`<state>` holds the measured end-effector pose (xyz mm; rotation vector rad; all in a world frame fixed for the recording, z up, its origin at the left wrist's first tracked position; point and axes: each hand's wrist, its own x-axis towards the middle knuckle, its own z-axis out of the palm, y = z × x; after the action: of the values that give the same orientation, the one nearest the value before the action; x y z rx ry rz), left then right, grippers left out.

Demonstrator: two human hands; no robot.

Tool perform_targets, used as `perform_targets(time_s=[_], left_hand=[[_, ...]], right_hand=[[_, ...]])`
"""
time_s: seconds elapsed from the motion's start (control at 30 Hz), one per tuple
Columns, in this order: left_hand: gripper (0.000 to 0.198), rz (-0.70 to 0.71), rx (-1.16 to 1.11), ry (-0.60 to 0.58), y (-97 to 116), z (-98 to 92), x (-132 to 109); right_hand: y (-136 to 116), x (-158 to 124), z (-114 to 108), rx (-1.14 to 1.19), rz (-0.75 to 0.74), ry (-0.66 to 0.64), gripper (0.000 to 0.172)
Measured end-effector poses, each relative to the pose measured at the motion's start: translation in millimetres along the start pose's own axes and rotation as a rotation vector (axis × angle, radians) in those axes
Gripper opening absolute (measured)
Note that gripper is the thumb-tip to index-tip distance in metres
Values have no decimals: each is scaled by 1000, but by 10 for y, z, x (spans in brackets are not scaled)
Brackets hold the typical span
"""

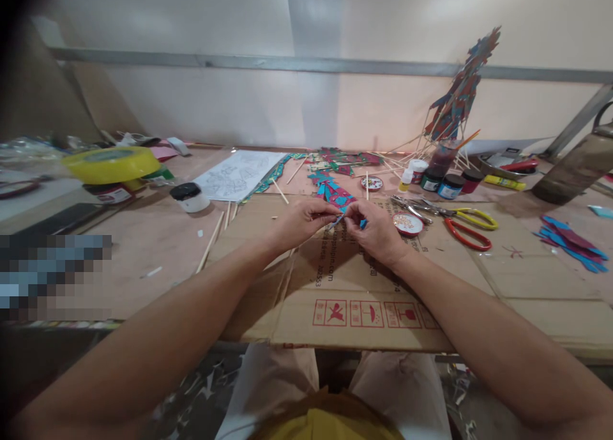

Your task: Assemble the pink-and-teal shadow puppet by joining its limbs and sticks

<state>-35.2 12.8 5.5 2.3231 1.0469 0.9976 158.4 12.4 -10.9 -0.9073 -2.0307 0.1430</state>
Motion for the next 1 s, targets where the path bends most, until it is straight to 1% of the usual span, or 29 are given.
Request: perform_targets(time_s=[0.2,0.33,0.57,0.73,0.87,1.0], left_hand=[[18,33,44,1,-43,7,-5],[18,33,73,-20,-66,10,-8],[20,21,39,-23,-45,10,-3],[19,9,73,7,-2,-2,-4],[20,48,73,34,39,-10,-14],[19,70,41,86,106,-21,-26]], right_hand=[[6,-6,8,-10,10,-16,6],[4,-10,1,-24,-3,-18,6],[-4,-5,-4,-4,10,-20,6],[-21,-5,-3,10,19,7,8],[-38,0,1,13,30,41,8],[-50,11,3,8,35,77,6]])
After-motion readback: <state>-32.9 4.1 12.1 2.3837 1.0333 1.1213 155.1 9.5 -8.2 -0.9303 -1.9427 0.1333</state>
